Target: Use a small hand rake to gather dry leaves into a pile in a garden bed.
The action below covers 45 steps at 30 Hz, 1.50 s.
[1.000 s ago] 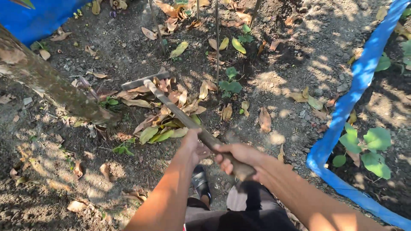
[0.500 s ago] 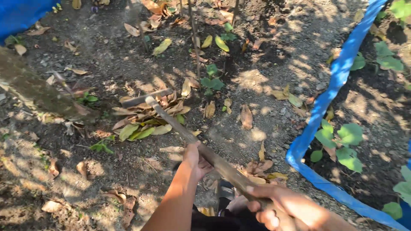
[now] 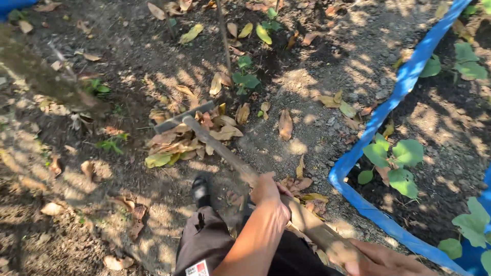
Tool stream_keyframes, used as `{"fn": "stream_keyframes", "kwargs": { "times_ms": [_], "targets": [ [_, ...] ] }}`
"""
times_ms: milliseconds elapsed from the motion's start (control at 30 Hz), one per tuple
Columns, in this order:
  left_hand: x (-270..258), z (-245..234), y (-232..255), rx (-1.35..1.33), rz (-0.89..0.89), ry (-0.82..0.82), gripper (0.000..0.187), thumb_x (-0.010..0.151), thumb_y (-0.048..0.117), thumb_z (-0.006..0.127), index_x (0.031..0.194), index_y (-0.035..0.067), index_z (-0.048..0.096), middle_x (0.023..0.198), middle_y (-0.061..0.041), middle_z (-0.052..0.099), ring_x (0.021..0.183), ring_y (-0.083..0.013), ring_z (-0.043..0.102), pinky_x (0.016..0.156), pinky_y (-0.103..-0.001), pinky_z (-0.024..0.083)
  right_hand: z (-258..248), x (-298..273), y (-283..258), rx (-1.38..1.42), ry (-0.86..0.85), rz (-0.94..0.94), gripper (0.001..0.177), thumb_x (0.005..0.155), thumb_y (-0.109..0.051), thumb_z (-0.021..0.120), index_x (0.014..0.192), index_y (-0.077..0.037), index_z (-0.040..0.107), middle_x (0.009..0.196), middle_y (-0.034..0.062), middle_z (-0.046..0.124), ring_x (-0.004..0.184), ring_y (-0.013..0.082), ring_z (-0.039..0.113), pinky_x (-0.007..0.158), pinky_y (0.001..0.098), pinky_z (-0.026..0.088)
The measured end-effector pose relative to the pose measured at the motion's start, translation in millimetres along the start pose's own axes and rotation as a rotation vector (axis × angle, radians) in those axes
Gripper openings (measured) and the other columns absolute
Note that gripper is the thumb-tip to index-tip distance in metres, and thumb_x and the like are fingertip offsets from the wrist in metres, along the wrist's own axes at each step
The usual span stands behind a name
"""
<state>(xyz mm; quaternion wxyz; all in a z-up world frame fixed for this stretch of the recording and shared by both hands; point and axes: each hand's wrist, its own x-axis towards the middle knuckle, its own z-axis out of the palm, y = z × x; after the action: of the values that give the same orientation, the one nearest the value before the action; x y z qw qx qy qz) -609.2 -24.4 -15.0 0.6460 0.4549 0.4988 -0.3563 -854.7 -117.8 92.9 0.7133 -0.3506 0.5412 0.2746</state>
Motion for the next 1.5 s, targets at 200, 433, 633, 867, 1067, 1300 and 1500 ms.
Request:
{"fn": "stream_keyframes", "kwargs": {
  "times_ms": [200, 433, 633, 867, 1067, 1300, 1500],
  "targets": [
    [-19.3, -3.2, 74.1, -0.095, -0.043, -0.207, 0.022, 0.089, 0.019, 0.068, 0.099, 0.006, 0.053, 0.065, -0.006, 0.055, 0.049, -0.0184, 0.054, 0.044, -0.035, 0.047, 47.8, 9.5, -29.5, 0.127, 0.124, 0.043, 0.049, 0.098, -0.011, 0.065, 0.144, -0.022, 0.056, 0.088, 0.0146, 0.07, 0.071, 0.0192, 0.063, 0.061, 0.0311, 0.05],
    [87.6, -18.7, 175.8, 0.28, 0.227, -0.251, 0.038, 0.087, 0.028, 0.065, 0.116, 0.005, 0.057, 0.092, -0.01, 0.061, 0.079, -0.0266, 0.063, 0.073, -0.05, 0.054, 198.1, 101.1, -122.5, -0.195, -0.263, -0.311, 0.029, 0.105, -0.037, 0.049, 0.095, -0.009, 0.048, 0.068, 0.0034, 0.053, 0.046, 0.0158, 0.05, 0.041, 0.0323, 0.043],
    [115.7, -51.6, 180.8, 0.453, 0.138, -0.299, 0.053, 0.086, 0.04, 0.063, 0.127, 0.006, 0.058, 0.104, -0.017, 0.058, 0.087, -0.0324, 0.06, 0.081, -0.055, 0.051, 255.4, 103.8, -153.5, -0.499, 0.009, -0.329, 0.016, 0.105, -0.023, 0.049, 0.104, -0.008, 0.043, 0.071, 0.0042, 0.052, 0.054, 0.0146, 0.052, 0.045, 0.032, 0.047],
    [108.9, -65.1, 168.8, 0.496, -0.03, -0.316, 0.079, 0.089, 0.041, 0.062, 0.154, 0.007, 0.03, 0.145, -0.025, 0.039, 0.127, -0.0447, 0.053, 0.105, -0.063, 0.046, 198.0, 43.8, -103.8, -0.419, 0.062, -0.2, 0.026, 0.1, -0.029, 0.058, 0.105, -0.009, 0.043, 0.066, 0.0082, 0.048, 0.045, 0.0211, 0.05, 0.039, 0.0371, 0.044],
    [68.5, -75.1, 142.5, 0.507, -0.178, -0.332, 0.065, 0.091, 0.038, 0.058, 0.145, 0.008, 0.039, 0.133, -0.025, 0.045, 0.125, -0.0442, 0.053, 0.104, -0.066, 0.047, 146.4, 46.7, 12.9, -0.615, 0.204, -0.228, 0.031, 0.096, -0.034, 0.059, 0.123, -0.019, 0.054, 0.081, 0.0027, 0.061, 0.067, 0.0154, 0.062, 0.062, 0.0346, 0.053],
    [16.7, -87.0, 99.5, 0.343, -0.358, -0.335, 0.042, 0.088, 0.032, 0.064, 0.114, 0.001, 0.053, 0.105, -0.015, 0.058, 0.094, -0.032, 0.065, 0.08, -0.056, 0.063, 82.1, 300.0, 69.2, -0.352, 0.023, -0.567, 0.037, 0.107, -0.029, 0.046, 0.134, -0.006, 0.055, 0.108, 0.0019, 0.06, 0.098, 0.012, 0.056, 0.087, 0.0244, 0.046],
    [-37.7, -97.4, 112.5, 0.495, -0.185, -0.302, 0.034, 0.084, 0.023, 0.071, 0.105, -0.001, 0.058, 0.091, -0.013, 0.066, 0.078, -0.0276, 0.068, 0.064, -0.046, 0.062, 72.9, 342.3, 88.5, -0.198, -0.062, -0.651, 0.036, 0.11, -0.027, 0.044, 0.134, -0.003, 0.055, 0.113, 0.0015, 0.059, 0.102, 0.0103, 0.052, 0.089, 0.0208, 0.042]
  ]
}}
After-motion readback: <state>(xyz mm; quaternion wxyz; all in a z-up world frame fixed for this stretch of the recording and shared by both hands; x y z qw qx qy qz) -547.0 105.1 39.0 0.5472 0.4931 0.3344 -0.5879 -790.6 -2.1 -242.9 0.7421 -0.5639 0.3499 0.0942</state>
